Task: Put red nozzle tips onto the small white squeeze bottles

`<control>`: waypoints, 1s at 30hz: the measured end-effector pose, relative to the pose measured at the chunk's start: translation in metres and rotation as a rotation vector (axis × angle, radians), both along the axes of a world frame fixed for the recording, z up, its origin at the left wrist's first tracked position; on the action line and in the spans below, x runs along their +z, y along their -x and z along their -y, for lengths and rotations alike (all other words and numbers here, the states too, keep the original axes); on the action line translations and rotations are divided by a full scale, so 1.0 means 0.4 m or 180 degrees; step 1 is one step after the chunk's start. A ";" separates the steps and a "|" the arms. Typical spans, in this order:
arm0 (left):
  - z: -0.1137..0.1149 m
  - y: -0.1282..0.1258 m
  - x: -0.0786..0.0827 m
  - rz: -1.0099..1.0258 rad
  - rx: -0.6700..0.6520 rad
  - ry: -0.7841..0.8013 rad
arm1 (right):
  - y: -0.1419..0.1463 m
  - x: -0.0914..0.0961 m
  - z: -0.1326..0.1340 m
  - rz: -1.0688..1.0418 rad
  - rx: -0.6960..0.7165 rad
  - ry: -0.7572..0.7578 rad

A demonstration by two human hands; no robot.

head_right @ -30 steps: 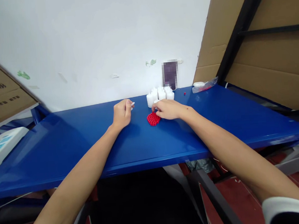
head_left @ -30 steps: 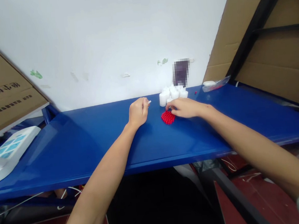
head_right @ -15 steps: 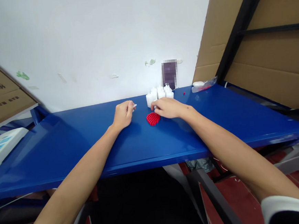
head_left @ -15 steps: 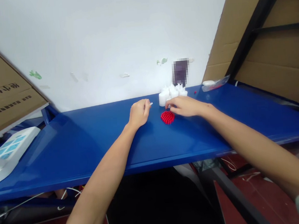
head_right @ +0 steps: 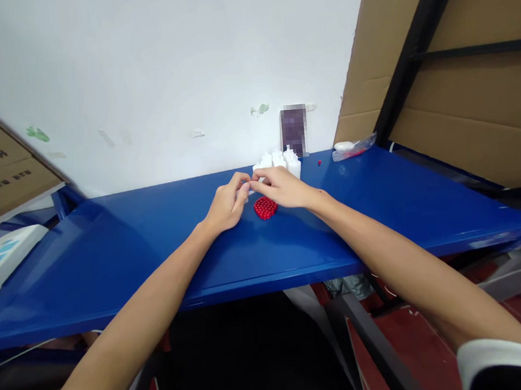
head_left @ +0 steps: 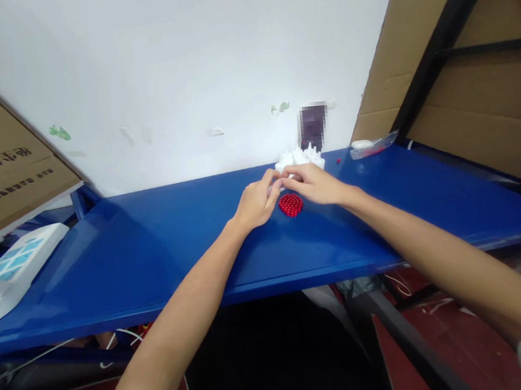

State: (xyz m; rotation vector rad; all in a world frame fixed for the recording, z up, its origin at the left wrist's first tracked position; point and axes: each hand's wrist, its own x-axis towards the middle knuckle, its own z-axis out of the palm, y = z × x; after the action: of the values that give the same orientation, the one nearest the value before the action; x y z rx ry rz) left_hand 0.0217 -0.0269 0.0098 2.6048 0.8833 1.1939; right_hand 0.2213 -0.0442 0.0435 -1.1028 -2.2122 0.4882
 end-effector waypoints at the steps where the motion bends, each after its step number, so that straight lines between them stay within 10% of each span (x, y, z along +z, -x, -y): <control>1: -0.003 0.003 -0.002 0.0001 0.0013 0.0011 | 0.002 -0.003 0.000 0.0012 0.0013 0.0020; 9: -0.016 0.008 -0.012 0.0163 0.0267 0.0003 | 0.007 -0.005 0.009 0.0266 0.0029 -0.0128; 20: -0.036 0.028 -0.006 -0.0204 0.0639 0.0301 | -0.068 0.002 -0.038 0.0584 -0.1494 -0.1016; 30: -0.042 0.035 -0.006 -0.0258 0.0401 0.0422 | -0.065 -0.017 -0.058 0.0598 -0.1802 -0.1179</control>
State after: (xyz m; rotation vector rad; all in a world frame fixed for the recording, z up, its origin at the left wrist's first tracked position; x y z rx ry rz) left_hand 0.0075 -0.0103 0.0073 2.5401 1.1169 1.0254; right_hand 0.2473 -0.0211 0.0366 -1.5233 -1.9053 -0.2648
